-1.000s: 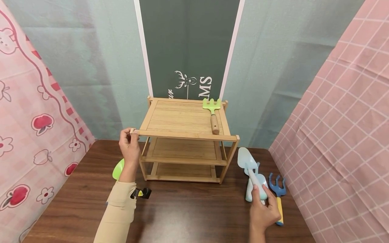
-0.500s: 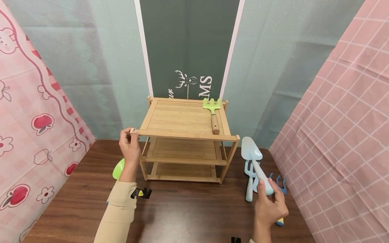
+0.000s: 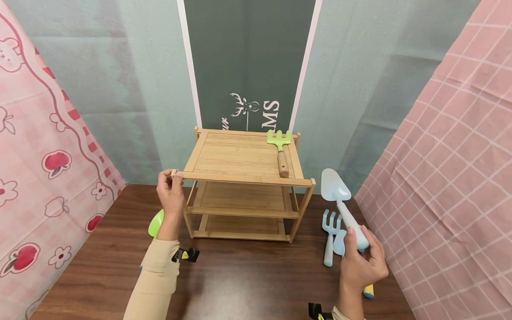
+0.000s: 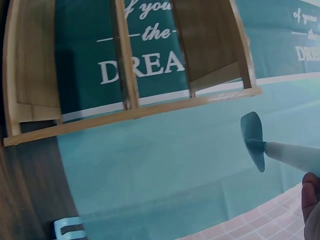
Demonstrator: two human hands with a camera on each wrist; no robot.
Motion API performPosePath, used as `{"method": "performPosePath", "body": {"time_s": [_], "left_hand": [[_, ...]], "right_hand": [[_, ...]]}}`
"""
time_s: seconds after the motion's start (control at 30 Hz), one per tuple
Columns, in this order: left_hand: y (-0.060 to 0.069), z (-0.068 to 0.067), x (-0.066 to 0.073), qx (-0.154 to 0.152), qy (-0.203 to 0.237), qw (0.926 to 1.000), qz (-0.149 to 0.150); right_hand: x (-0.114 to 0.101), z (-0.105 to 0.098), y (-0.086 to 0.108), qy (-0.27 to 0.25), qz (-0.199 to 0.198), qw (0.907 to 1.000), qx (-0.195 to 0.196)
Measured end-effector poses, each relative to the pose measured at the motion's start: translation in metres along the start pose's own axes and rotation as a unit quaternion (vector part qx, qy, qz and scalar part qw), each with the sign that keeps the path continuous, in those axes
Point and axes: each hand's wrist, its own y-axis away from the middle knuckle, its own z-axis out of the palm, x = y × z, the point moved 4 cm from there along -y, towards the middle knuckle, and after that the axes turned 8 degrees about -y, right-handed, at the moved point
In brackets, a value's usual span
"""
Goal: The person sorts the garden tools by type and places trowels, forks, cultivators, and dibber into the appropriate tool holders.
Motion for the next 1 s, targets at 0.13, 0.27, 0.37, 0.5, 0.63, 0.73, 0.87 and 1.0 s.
{"method": "performPosePath", "body": {"time_s": [0.13,0.27,0.37,0.5,0.63,0.73,0.87,1.0], "left_hand": [[0.0,0.0,0.0,0.0,-0.003,1.0,0.0],[0.0,0.0,0.0,0.007,-0.008,0.9999,-0.005],[0.001,0.0,0.001,0.015,-0.014,0.9997,-0.011],[0.001,0.001,0.001,0.02,-0.023,0.9993,-0.02],[0.002,0.002,0.002,0.021,-0.025,0.9992,-0.024],[0.002,0.001,0.002,0.023,-0.028,0.999,-0.026],[0.002,0.001,0.003,0.027,-0.029,0.9988,-0.028],[0.002,0.002,0.004,0.028,-0.031,0.9987,-0.028]], "right_hand": [[-0.003,0.01,-0.004,-0.038,0.001,0.9993,0.006],[-0.003,0.017,-0.008,-0.044,-0.009,0.999,-0.001],[0.002,0.02,-0.011,-0.025,-0.016,0.9995,-0.007],[0.008,0.023,-0.014,-0.017,-0.02,0.9996,-0.01],[0.006,0.03,-0.015,-0.01,-0.024,0.9996,-0.014],[0.001,0.038,-0.014,-0.012,-0.017,0.9995,-0.022],[-0.005,0.048,-0.012,-0.018,-0.007,0.9989,-0.043],[-0.007,0.055,-0.013,-0.021,0.0,0.9976,-0.066]]}}
